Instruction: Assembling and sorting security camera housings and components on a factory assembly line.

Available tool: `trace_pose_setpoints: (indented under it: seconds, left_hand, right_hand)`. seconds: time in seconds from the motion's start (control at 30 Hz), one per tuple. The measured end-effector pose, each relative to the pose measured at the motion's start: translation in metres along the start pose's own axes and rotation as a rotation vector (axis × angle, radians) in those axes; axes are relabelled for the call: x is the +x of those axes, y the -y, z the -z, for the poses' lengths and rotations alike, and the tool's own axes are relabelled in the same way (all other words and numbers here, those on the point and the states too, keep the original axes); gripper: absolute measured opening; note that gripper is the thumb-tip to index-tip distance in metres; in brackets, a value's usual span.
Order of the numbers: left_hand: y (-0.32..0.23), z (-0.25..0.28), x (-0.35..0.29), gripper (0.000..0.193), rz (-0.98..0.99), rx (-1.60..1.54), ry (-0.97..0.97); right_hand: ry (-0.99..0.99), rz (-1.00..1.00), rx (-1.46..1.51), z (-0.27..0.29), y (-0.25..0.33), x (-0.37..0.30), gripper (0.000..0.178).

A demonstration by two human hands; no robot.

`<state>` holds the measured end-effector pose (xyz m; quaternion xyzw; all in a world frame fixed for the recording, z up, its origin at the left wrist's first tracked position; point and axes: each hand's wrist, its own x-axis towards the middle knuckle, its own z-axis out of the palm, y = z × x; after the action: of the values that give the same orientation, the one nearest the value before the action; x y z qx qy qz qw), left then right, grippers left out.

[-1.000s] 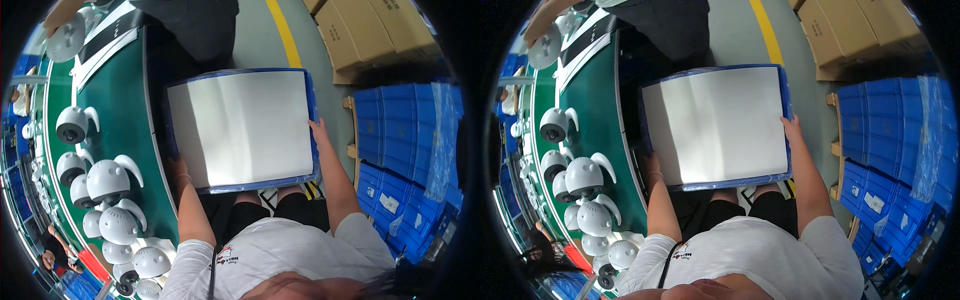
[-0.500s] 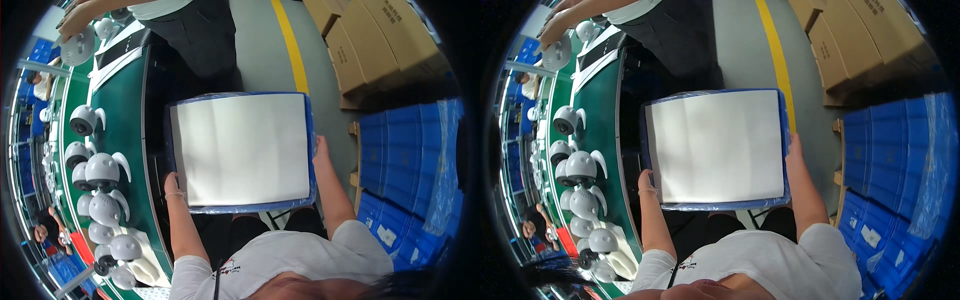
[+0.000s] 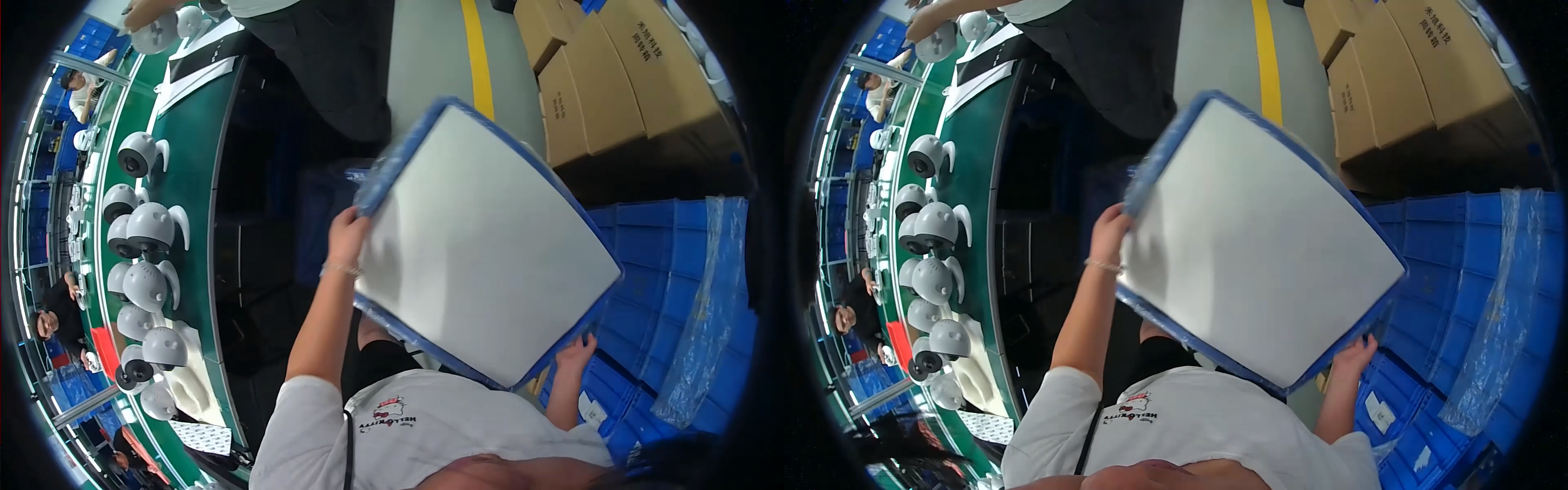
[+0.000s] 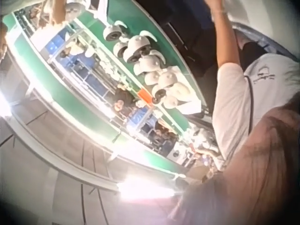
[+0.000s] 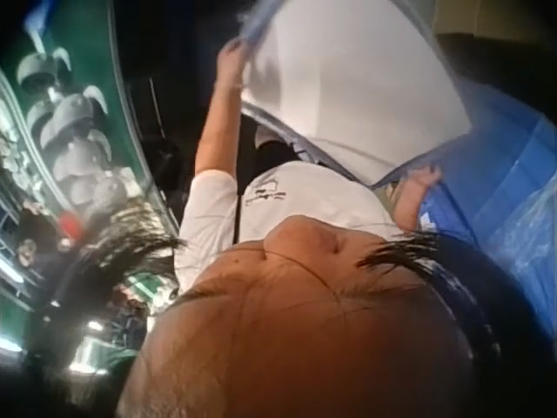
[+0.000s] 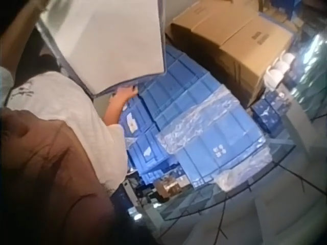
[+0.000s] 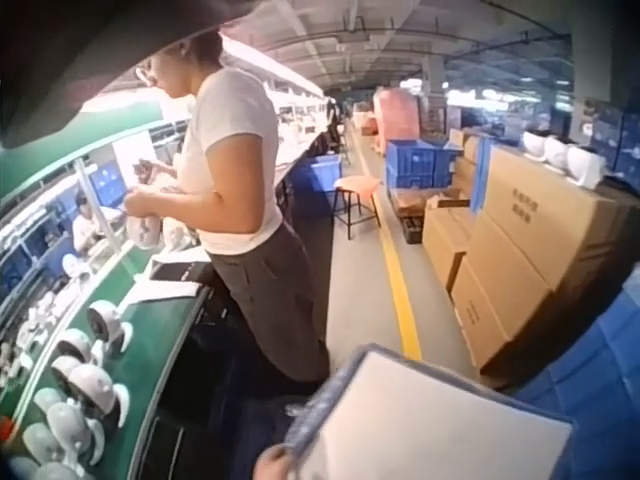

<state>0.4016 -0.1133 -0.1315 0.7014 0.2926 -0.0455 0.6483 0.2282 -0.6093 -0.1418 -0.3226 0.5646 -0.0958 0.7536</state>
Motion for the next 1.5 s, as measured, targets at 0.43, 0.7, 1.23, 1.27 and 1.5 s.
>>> trace_pose_setpoints:
  seconds: [0.43,0.7,1.23,1.27,1.5]
  left_hand:
    - [0.059,-0.228,0.024,0.037,-0.134,0.487,0.192]
    - [0.044,-0.264,0.002,0.035,-0.194,0.575,0.169]
    - [0.175,-0.207,0.028,0.041,0.13,0.423,0.172]
    - [0.187,-0.191,0.024,0.042,0.161,0.42,0.141]
    - [0.233,-0.091,-0.024,0.027,0.351,0.026,-0.236]
  right_hand:
    - [-0.267,0.031,0.171,0.159,0.02,0.002,0.052]
    - [-0.485,0.063,0.282,0.153,0.03,-0.006,0.054]
    - [-0.244,-0.024,0.095,0.144,0.041,0.04,0.049]
    - [-0.118,-0.07,0.049,0.155,0.05,0.056,0.049]
    - [-0.08,-0.054,-0.22,0.062,0.03,0.166,0.06]
